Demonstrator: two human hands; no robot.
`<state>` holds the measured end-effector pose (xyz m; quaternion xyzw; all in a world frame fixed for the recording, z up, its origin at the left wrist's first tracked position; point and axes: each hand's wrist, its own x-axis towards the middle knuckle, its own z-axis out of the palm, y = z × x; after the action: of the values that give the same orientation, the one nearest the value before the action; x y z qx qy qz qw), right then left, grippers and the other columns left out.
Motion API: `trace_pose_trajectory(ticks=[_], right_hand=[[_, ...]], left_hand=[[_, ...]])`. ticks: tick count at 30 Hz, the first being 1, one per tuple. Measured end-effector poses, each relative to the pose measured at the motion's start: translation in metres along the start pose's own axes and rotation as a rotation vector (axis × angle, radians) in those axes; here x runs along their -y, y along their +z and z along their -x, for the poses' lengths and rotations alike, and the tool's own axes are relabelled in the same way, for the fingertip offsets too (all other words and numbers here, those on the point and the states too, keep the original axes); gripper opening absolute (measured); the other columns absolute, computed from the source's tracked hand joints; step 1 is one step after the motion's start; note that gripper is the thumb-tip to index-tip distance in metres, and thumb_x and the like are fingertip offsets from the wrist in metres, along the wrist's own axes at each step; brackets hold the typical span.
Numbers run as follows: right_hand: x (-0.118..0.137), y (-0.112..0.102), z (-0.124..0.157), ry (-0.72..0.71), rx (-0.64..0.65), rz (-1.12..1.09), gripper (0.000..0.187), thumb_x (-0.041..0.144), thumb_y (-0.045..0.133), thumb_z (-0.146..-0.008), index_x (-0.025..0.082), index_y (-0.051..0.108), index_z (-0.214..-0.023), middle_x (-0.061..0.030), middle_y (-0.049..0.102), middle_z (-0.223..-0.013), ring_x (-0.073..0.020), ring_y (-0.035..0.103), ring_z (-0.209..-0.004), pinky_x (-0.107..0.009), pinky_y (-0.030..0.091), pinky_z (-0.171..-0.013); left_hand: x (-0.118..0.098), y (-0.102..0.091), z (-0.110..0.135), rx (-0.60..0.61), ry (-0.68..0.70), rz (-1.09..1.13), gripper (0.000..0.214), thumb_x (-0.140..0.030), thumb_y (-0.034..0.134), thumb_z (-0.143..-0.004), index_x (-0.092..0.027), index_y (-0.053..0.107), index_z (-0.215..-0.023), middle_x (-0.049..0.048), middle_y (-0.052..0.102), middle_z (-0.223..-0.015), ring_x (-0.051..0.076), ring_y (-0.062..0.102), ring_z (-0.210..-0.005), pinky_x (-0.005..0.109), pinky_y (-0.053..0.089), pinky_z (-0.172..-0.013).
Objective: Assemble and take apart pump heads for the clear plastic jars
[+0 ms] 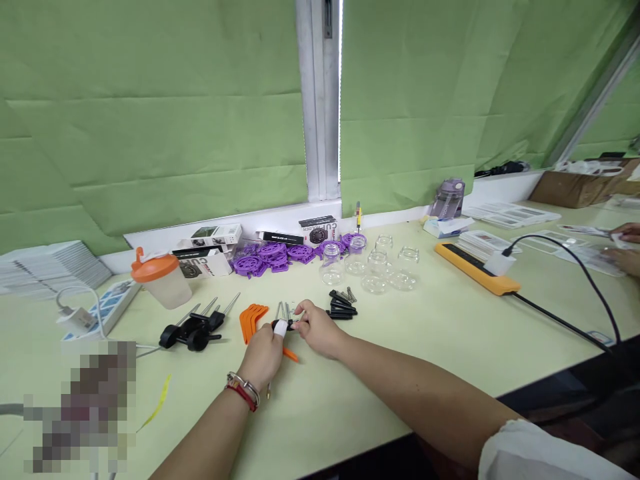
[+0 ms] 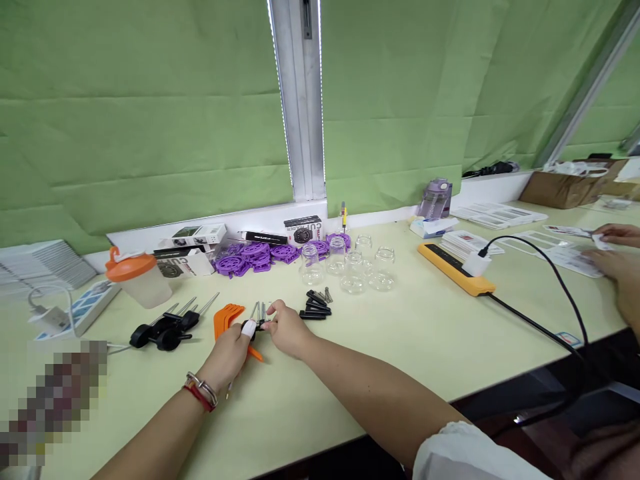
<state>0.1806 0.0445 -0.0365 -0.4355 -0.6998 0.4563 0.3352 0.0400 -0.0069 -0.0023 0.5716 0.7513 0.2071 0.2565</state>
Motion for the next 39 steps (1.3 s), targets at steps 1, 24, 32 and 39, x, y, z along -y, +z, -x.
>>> trace_pose_trajectory(ticks=[1,24,32,39], right_hand=[[0.0009,-0.0002,0.0003,0.005,0.001,0.001,0.013,0.02,0.052,-0.081,0.022,0.046,-0.093,0.0052,0.05,-0.063,-0.0108,0.046,-0.056,-0.022,0.033,-0.053],[0.0047,-0.0013,0.0034,-0.007,-0.001,0.022,0.008,0.021,0.052,-0.081,0.022,0.047,-0.088,0.0056,0.049,-0.063,-0.0103,0.042,-0.053,-0.022,0.032,-0.053],[0.0039,-0.0018,0.0035,-0.005,-0.017,0.038,0.014,0.022,0.053,-0.081,0.022,0.049,-0.094,0.0035,0.054,-0.069,-0.0115,0.047,-0.057,-0.023,0.034,-0.054],[0.0052,-0.0017,0.0039,0.002,-0.013,0.024,0.015,0.021,0.053,-0.08,0.023,0.049,-0.094,0.0047,0.052,-0.066,-0.0108,0.045,-0.055,-0.023,0.033,-0.054]], left_hand=[[-0.0003,-0.0006,0.0001,0.003,-0.005,-0.002,0.033,-0.042,0.031,-0.088,-0.016,0.05,-0.084,0.0056,0.056,-0.065,0.02,0.053,-0.054,0.031,0.036,-0.051],[0.0008,0.0,-0.0011,-0.025,0.002,0.044,0.031,-0.04,0.035,-0.087,-0.015,0.053,-0.083,0.0065,0.057,-0.064,0.021,0.056,-0.056,0.032,0.038,-0.052],[-0.0019,-0.0014,0.0012,-0.024,-0.016,0.045,0.034,-0.042,0.033,-0.088,-0.015,0.053,-0.084,0.0067,0.057,-0.063,0.021,0.055,-0.056,0.032,0.037,-0.051],[-0.0014,-0.0013,-0.0001,-0.002,-0.021,0.013,0.033,-0.041,0.032,-0.088,-0.015,0.052,-0.085,0.0061,0.056,-0.062,0.021,0.055,-0.055,0.032,0.037,-0.052]])
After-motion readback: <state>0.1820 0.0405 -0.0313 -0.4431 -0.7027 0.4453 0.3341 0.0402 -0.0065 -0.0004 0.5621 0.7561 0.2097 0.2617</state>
